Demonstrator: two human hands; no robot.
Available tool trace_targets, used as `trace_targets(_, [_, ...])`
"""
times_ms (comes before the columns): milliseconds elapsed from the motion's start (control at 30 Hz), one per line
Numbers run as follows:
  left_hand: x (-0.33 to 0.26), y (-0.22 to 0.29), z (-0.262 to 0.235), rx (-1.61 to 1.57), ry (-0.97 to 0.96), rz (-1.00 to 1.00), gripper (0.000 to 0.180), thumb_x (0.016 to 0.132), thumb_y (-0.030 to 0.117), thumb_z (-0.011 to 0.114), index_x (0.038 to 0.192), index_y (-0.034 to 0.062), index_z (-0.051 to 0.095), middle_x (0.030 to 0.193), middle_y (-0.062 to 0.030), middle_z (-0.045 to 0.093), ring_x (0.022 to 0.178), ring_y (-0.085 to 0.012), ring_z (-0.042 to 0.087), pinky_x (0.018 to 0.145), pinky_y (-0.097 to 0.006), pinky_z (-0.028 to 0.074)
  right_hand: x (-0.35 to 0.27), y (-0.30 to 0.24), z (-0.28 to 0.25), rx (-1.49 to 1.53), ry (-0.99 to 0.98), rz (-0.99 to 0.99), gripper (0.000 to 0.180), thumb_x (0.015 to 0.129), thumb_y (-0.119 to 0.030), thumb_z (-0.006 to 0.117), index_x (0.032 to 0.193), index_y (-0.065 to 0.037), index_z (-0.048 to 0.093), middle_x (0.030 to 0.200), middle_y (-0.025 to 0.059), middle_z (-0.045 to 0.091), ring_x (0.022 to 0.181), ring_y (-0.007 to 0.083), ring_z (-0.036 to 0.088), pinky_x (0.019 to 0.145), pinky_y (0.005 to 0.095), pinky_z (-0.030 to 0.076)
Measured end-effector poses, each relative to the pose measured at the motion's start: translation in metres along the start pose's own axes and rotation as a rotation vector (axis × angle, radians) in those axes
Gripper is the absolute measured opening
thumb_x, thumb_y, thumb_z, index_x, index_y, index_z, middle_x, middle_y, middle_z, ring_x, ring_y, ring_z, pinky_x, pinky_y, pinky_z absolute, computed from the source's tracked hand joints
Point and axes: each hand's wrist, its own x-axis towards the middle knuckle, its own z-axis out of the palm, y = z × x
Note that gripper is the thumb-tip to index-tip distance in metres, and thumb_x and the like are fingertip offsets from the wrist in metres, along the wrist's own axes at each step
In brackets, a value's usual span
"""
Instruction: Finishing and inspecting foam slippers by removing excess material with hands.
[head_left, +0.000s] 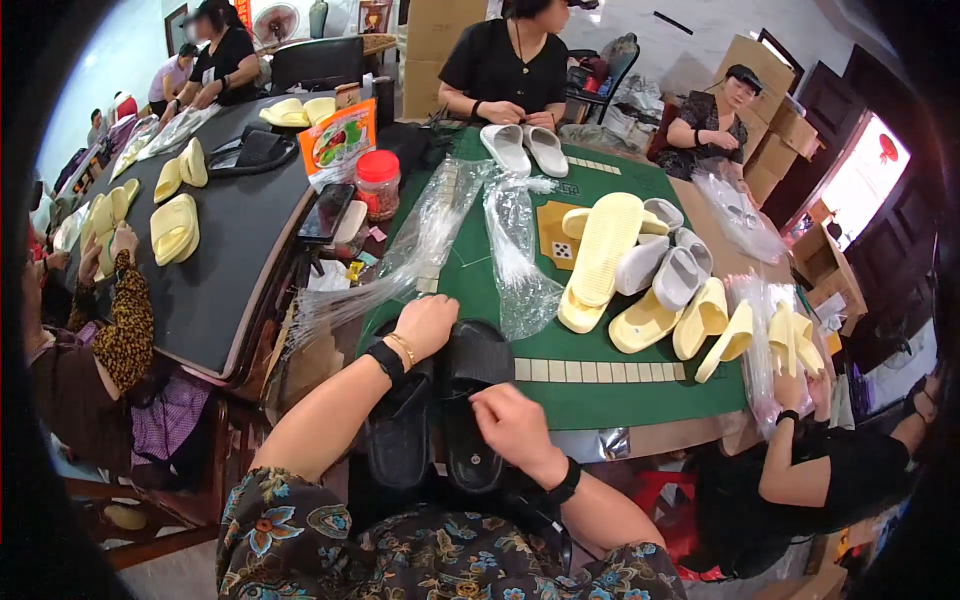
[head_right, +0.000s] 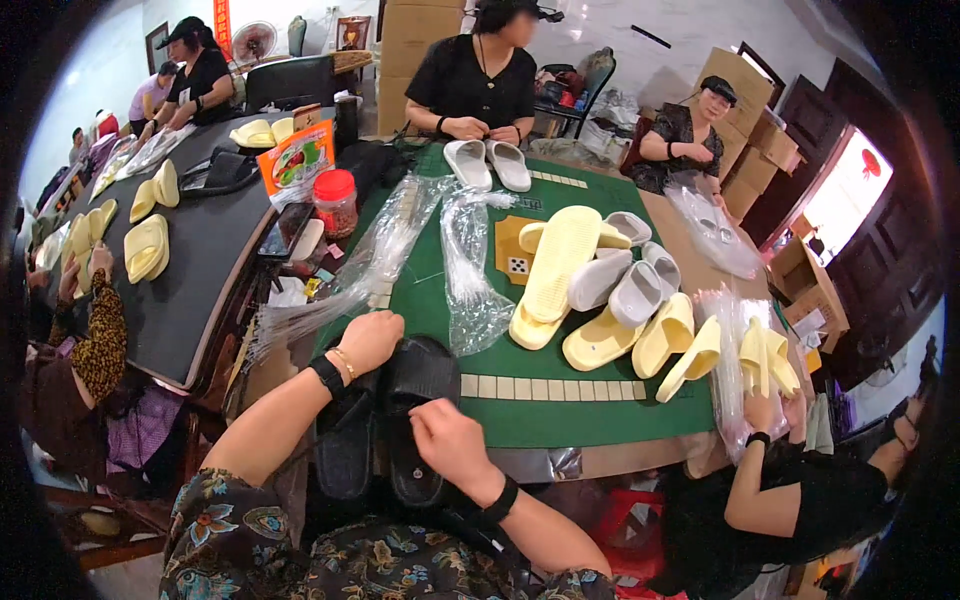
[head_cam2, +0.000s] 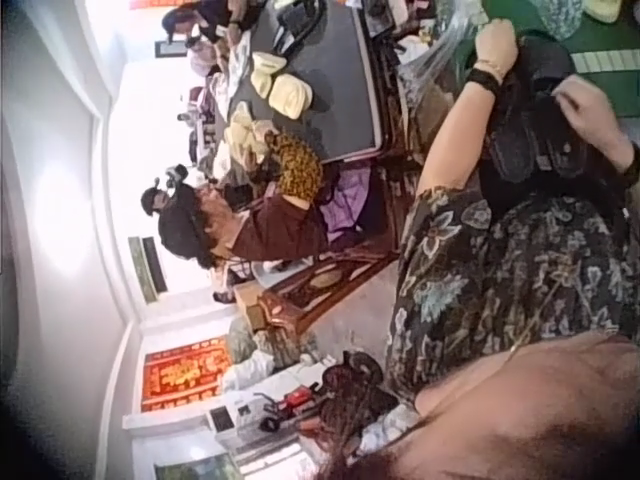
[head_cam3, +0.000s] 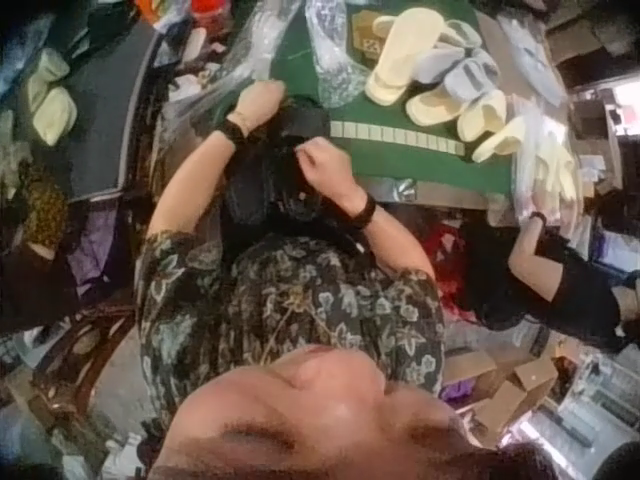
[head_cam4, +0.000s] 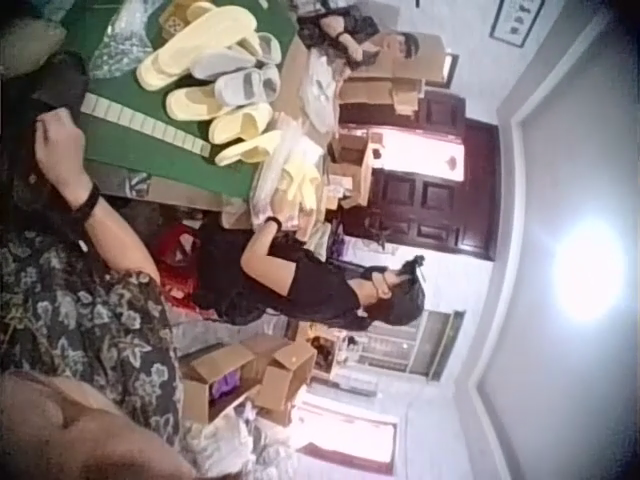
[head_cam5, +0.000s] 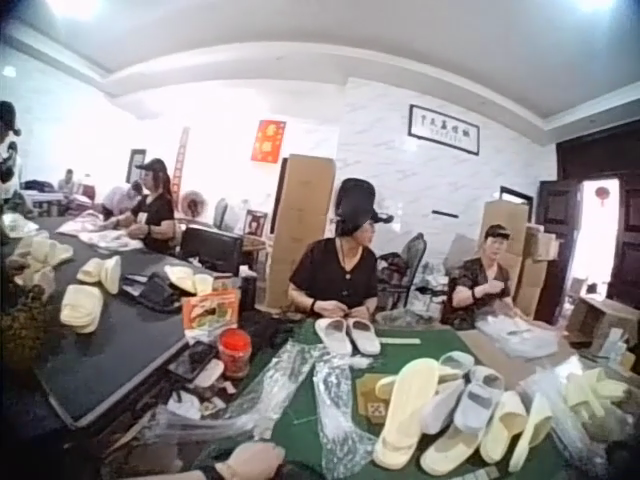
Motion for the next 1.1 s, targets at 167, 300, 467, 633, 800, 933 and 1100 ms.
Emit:
trace_targets(167, [-0.012,0.009,-0.015,-0.259,0.317,0.061,0.011,0.088,0.015,0.055,0.085,0.0059,0.060,0.083,-0.0120,0.062,0.082,-0.0324,0.061,0.074,-0.043,0.049,0.046,0.002,-0.019,0.148,0.270,0.080,0.016,0.085,-0.002,0.061,0.100,-0.003,0.066,0.090,0.0110,0.066,0.071,0.0200,0.064,0.059,0.0289,0.049])
trace_targets(300, [-0.027,0.020,-0.023,-0.440,0.327,-0.039,0.010,0.087,0.014,0.058,0.088,0.0045,0.061,0.085,-0.0131,0.060,0.085,-0.0336,0.060,0.075,-0.043,0.049,0.085,0.033,0.012,0.085,0.224,0.032,0.018,0.085,-0.003,0.062,0.102,-0.001,0.065,0.094,0.0128,0.067,0.076,0.0247,0.066,0.066,0.0317,0.052])
trace_targets(467, [-0.034,0.013,-0.011,-0.626,0.389,-0.031,0.010,0.086,0.007,0.060,0.095,0.0015,0.062,0.087,-0.0133,0.063,0.080,-0.0292,0.063,0.072,-0.036,0.051,0.101,0.043,0.041,0.155,0.065,0.094,0.016,0.086,-0.009,0.064,0.097,0.002,0.066,0.084,0.0147,0.070,0.078,0.0230,0.068,0.071,0.0322,0.052])
trace_targets(633, [-0.034,0.004,-0.005,-1.016,0.243,-0.229,0.014,0.087,0.003,0.062,0.101,-0.0003,0.063,0.086,-0.0066,0.066,0.074,-0.0127,0.062,0.068,-0.027,0.051,0.096,0.045,0.043,0.344,0.072,0.295,0.014,0.089,-0.011,0.062,0.092,0.001,0.068,0.074,0.0078,0.069,0.070,0.0111,0.065,0.066,0.0263,0.050])
trace_targets(800, [-0.033,-0.001,0.002,-1.196,0.232,-0.279,0.017,0.088,0.002,0.062,0.105,-0.0013,0.063,0.085,-0.0044,0.066,0.074,-0.0090,0.062,0.069,-0.025,0.051,0.095,0.037,0.048,0.255,0.114,0.266,0.018,0.095,-0.013,0.054,0.097,0.001,0.065,0.070,0.0079,0.064,0.065,0.0144,0.062,0.060,0.0304,0.047])
trace_targets(933, [-0.034,0.002,0.000,-1.202,0.262,-0.227,0.020,0.088,0.002,0.063,0.107,-0.0008,0.064,0.085,-0.0040,0.067,0.076,-0.0082,0.062,0.070,-0.024,0.051,0.094,0.043,0.053,0.163,0.118,0.195,0.020,0.097,-0.014,0.049,0.100,0.000,0.063,0.072,0.0108,0.062,0.066,0.0201,0.061,0.061,0.0342,0.047])
trace_targets(1100, [-0.038,0.011,-0.009,-1.182,0.257,-0.174,0.019,0.087,0.002,0.064,0.105,-0.0007,0.066,0.085,-0.0043,0.067,0.076,-0.0079,0.062,0.070,-0.024,0.051,0.096,0.048,0.060,0.017,0.055,0.117,0.016,0.091,-0.009,0.047,0.093,0.001,0.059,0.090,0.0214,0.063,0.087,0.0409,0.057,0.075,0.0513,0.045])
